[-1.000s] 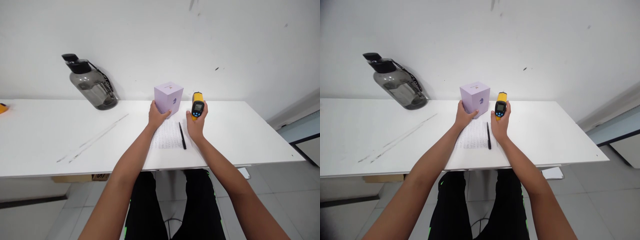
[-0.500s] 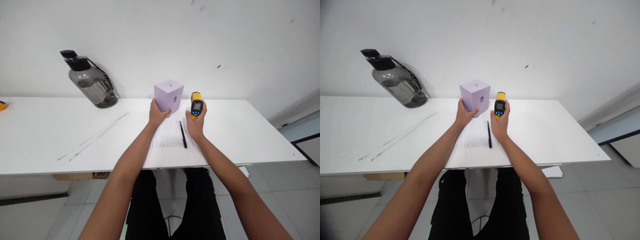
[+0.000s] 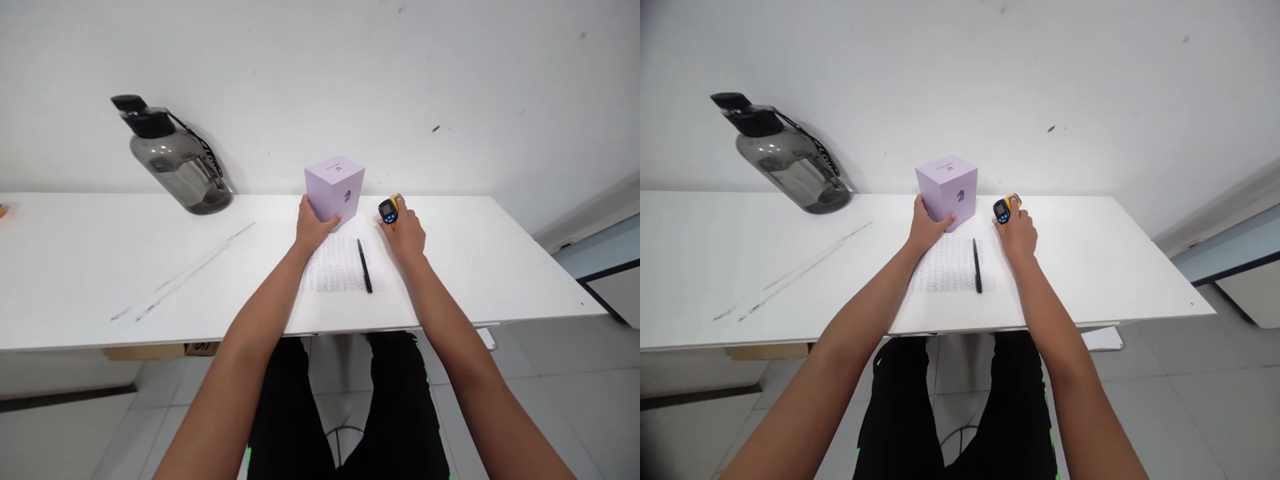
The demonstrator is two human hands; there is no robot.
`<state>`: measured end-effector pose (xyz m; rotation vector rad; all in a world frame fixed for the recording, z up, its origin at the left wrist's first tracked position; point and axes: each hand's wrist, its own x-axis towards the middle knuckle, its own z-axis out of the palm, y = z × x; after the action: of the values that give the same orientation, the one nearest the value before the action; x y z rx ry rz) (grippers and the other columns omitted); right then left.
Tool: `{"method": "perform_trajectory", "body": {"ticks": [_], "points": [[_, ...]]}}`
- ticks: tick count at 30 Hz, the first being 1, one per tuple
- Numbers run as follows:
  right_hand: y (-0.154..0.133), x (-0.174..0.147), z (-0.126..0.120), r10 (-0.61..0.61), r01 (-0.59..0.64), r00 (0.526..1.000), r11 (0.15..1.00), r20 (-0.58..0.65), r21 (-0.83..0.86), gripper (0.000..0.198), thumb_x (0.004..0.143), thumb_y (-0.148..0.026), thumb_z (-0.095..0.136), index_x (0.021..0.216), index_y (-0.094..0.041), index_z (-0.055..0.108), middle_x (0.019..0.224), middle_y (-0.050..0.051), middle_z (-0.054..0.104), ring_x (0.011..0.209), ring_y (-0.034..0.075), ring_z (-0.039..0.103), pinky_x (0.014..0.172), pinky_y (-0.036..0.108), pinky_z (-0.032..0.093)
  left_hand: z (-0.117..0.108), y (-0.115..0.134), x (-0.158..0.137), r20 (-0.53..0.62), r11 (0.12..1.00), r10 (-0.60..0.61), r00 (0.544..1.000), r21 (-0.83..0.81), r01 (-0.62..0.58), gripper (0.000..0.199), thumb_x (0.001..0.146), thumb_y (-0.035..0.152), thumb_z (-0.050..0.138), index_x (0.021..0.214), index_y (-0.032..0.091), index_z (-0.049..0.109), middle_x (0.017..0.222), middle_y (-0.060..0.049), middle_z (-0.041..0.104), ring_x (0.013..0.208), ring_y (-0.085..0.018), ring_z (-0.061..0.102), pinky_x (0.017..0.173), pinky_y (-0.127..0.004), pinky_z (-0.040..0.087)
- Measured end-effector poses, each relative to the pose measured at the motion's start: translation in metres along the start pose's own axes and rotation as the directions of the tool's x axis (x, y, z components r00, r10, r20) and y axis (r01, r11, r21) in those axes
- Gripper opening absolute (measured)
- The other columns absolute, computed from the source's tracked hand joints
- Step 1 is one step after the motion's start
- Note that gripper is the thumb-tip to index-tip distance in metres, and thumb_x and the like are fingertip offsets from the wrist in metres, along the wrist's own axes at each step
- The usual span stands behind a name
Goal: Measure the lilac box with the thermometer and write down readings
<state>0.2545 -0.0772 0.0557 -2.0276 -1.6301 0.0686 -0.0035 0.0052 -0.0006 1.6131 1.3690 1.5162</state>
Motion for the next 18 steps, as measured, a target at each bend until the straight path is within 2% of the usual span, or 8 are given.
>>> {"method": "perform_trajectory", "body": {"ticks": [2,4,10,13,18], "points": [[-0.002,0.004,-0.001,0.022,-0.019,1.0,0.991,0.022,-0.132,0.077,0.111,-0.048,0.066,0.178,-0.02,0.042,0.146,0.023,0.067,0.132,0.04,0.066,0.103,0.051,0.061,-0.002,0.005,-0.001,0.029,0.999,-0.048,0.998,-0.009,0.048,0.111,0.07,0.045,0.107,0.161,0.029,0.046,0.167,-0.018,0.055,0.161,-0.044,0.054,0.136,-0.064,0.045],[-0.006,0.006,0.001,0.008,-0.003,1.0,0.981,0.024,-0.194,0.077,0.112,-0.047,0.064,0.179,-0.02,0.04,0.149,0.024,0.065,0.13,0.039,0.064,0.102,0.05,0.06,-0.004,0.008,-0.002,0.051,0.997,-0.073,0.996,-0.026,0.074,0.11,0.07,0.045,0.106,0.16,0.029,0.046,0.168,-0.018,0.055,0.163,-0.044,0.052,0.137,-0.064,0.044],[-0.016,0.001,0.01,-0.12,0.145,0.987,0.954,0.109,-0.264,0.077,0.114,-0.049,0.062,0.181,-0.021,0.038,0.153,0.025,0.064,0.132,0.039,0.058,0.099,0.049,0.058,-0.004,0.005,0.0,0.052,0.998,-0.069,0.996,0.005,0.069,0.11,0.069,0.044,0.107,0.159,0.026,0.045,0.167,-0.021,0.055,0.162,-0.042,0.053,0.136,-0.062,0.044],[-0.022,-0.003,0.01,-0.102,0.135,0.987,0.947,0.126,-0.292,0.078,0.116,-0.054,0.058,0.182,-0.019,0.036,0.157,0.026,0.064,0.134,0.039,0.059,0.1,0.049,0.058,-0.004,0.005,-0.001,0.052,0.998,-0.064,0.997,0.023,0.063,0.113,0.068,0.044,0.107,0.16,0.026,0.044,0.167,-0.02,0.055,0.162,-0.041,0.053,0.136,-0.061,0.044],[-0.03,-0.005,0.012,-0.068,0.103,0.99,0.949,0.126,-0.299,0.069,0.122,-0.055,0.038,0.172,-0.009,0.051,0.151,0.029,0.069,0.136,0.038,0.063,0.104,0.047,0.056,-0.01,0.021,-0.006,0.073,0.994,-0.107,0.992,0.044,0.104,0.111,0.069,0.044,0.106,0.16,0.026,0.045,0.167,-0.02,0.057,0.159,-0.039,0.057,0.132,-0.058,0.049]]}}
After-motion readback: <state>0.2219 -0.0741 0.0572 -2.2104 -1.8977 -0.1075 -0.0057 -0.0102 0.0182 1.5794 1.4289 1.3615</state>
